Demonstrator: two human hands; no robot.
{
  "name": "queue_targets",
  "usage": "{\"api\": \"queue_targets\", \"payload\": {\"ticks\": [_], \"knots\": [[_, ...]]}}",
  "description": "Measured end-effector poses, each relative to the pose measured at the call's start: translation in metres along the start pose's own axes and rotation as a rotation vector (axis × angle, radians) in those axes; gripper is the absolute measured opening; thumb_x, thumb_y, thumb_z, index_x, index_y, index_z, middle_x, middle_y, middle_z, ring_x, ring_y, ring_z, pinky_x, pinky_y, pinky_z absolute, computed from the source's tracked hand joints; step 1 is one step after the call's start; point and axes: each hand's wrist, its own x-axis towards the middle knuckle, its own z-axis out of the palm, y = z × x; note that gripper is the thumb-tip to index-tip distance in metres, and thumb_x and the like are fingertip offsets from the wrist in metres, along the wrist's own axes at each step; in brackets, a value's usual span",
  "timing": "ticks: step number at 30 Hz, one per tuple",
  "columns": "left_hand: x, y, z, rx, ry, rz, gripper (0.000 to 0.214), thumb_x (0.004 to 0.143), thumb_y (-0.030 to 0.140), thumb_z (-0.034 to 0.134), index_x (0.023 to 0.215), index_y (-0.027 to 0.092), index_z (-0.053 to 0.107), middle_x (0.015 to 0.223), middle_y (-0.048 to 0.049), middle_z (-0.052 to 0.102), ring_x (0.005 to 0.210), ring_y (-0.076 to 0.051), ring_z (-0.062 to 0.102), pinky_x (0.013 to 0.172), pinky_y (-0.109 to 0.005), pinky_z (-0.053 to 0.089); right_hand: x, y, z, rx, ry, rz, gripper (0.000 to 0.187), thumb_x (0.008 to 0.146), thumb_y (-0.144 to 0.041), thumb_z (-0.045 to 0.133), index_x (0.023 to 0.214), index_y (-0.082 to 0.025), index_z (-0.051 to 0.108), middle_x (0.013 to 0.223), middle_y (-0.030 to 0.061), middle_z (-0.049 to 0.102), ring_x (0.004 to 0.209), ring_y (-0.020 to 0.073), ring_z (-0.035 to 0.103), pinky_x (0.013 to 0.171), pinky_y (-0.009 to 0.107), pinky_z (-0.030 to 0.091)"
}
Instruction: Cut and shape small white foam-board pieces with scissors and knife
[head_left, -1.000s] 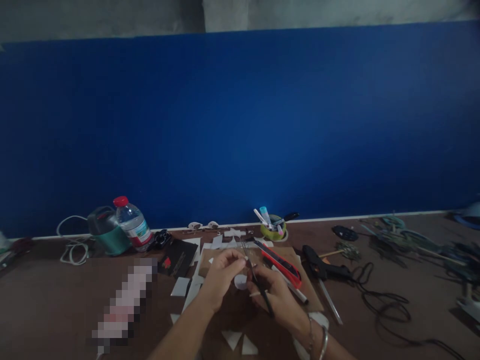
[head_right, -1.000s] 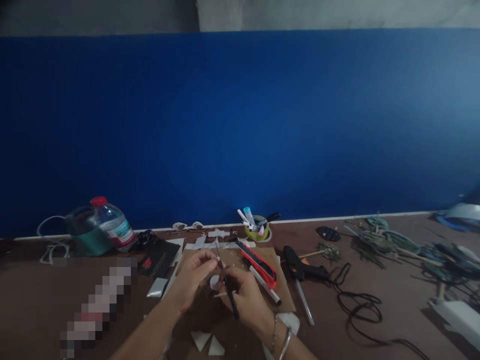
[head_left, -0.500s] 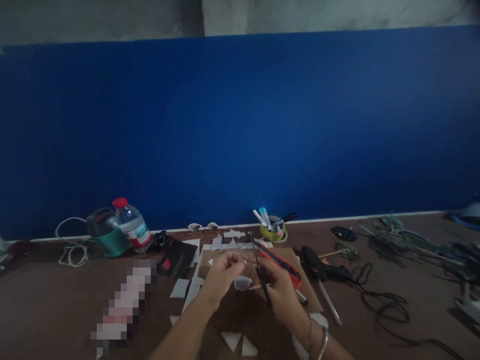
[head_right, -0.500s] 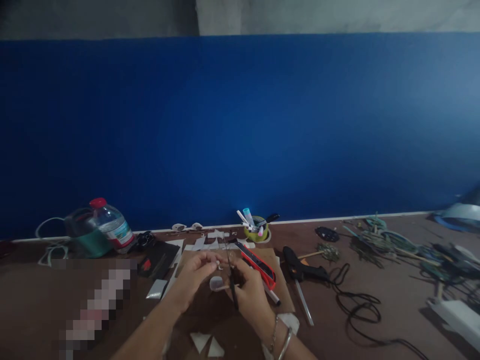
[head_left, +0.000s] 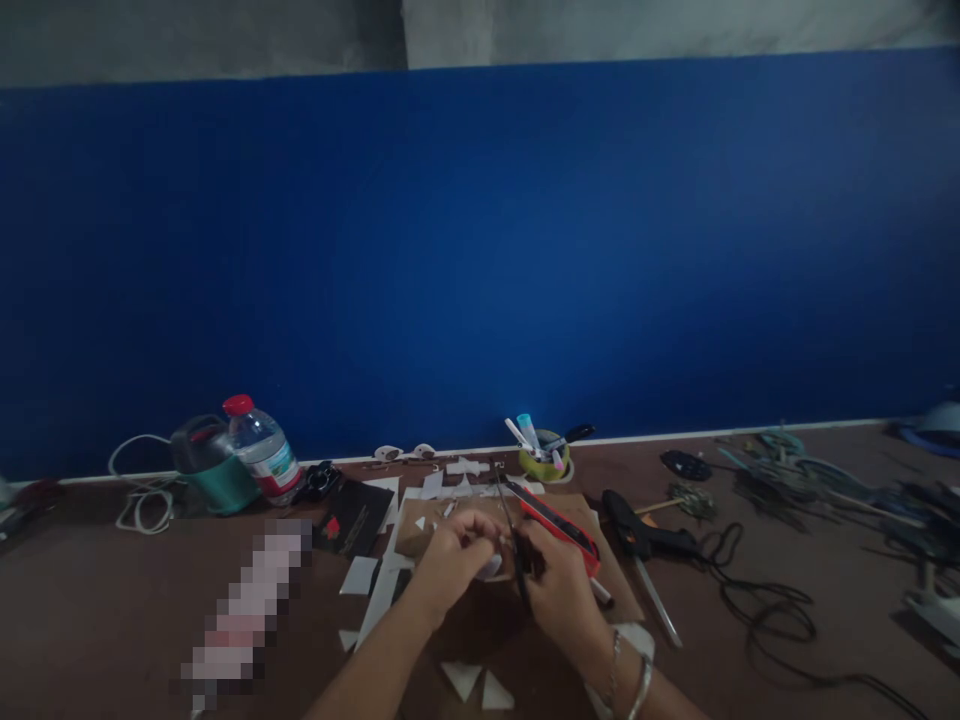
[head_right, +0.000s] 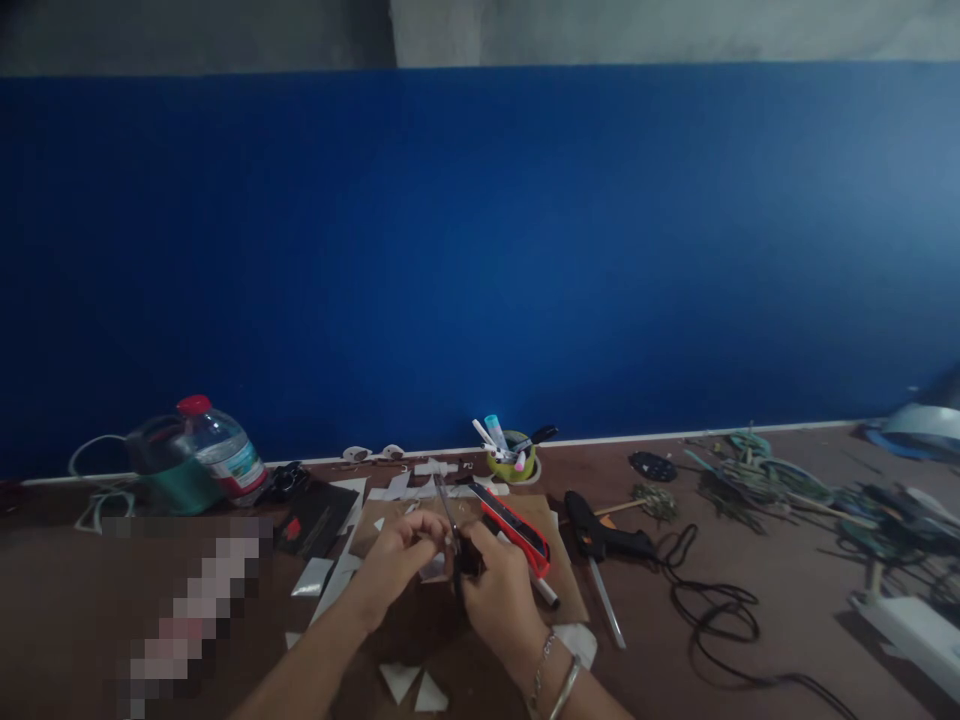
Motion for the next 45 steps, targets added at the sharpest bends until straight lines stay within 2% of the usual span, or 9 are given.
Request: {"api": "queue_targets", "payload": {"ticks": [8,12,20,26,35,45], "knots": [[-0.005,0.009,0.005,0.009,0.009,-0.041,0.008,0.064,0.021,0.063,0.06,0.018,0.057,0.06,0.0017,0.055,0.06,-0.012,0.049,0.059,-0.022,0.036,0.0,-0.002,-0.001,-0.107,0.029,-0.055,0.016,0.066,-0.006,0.047,0.07,-0.018,0.056,0.061,0.0004,0.058,0.056,0.0141,0.05,0.053,0.022,0.036],[-0.005,0.012,0.006,0.011,0.031,-0.035,0.011,0.063,0.023,0.065,0.059,0.017,0.056,0.063,0.0011,0.057,0.061,-0.012,0.049,0.06,-0.022,0.036,-0.001,0.0,0.0,-0.115,0.022,-0.067,0.02,0.065,-0.005,0.046,0.073,-0.019,0.058,0.062,0.0013,0.061,0.056,0.0145,0.052,0.054,0.022,0.037],[-0.002,0.004,0.004,-0.034,0.03,-0.05,0.008,0.062,0.021,0.066,0.062,0.017,0.059,0.064,0.001,0.059,0.062,-0.012,0.051,0.062,-0.023,0.038,-0.001,-0.002,-0.001,-0.111,0.025,-0.044,0.023,0.066,-0.005,0.046,0.078,-0.018,0.061,0.064,0.0024,0.063,0.058,0.0161,0.055,0.055,0.022,0.039],[-0.001,0.004,0.003,0.025,0.068,-0.061,0.006,0.062,0.02,0.065,0.062,0.017,0.061,0.065,-0.0003,0.061,0.061,-0.013,0.052,0.061,-0.024,0.038,-0.002,0.004,0.0,-0.128,0.02,-0.049,0.028,0.066,-0.006,0.047,0.084,-0.018,0.064,0.069,0.0035,0.066,0.063,0.0183,0.058,0.058,0.023,0.041],[0.0,0.003,0.004,0.102,0.077,-0.047,0.005,0.063,0.021,0.062,0.063,0.016,0.061,0.061,0.0011,0.057,0.057,-0.011,0.047,0.056,-0.022,0.035,-0.001,0.0,-0.001,-0.143,0.034,-0.059,0.028,0.066,-0.005,0.046,0.083,-0.017,0.065,0.066,0.0038,0.065,0.059,0.017,0.056,0.057,0.023,0.04],[0.0,0.001,0.003,0.183,0.083,-0.034,0.01,0.067,0.025,0.063,0.066,0.016,0.061,0.061,0.0005,0.057,0.059,-0.012,0.049,0.059,-0.023,0.037,-0.001,0.002,0.001,-0.132,0.088,-0.092,0.019,0.068,-0.007,0.046,0.075,-0.018,0.06,0.061,0.0011,0.061,0.054,0.0147,0.052,0.053,0.022,0.037]]}}
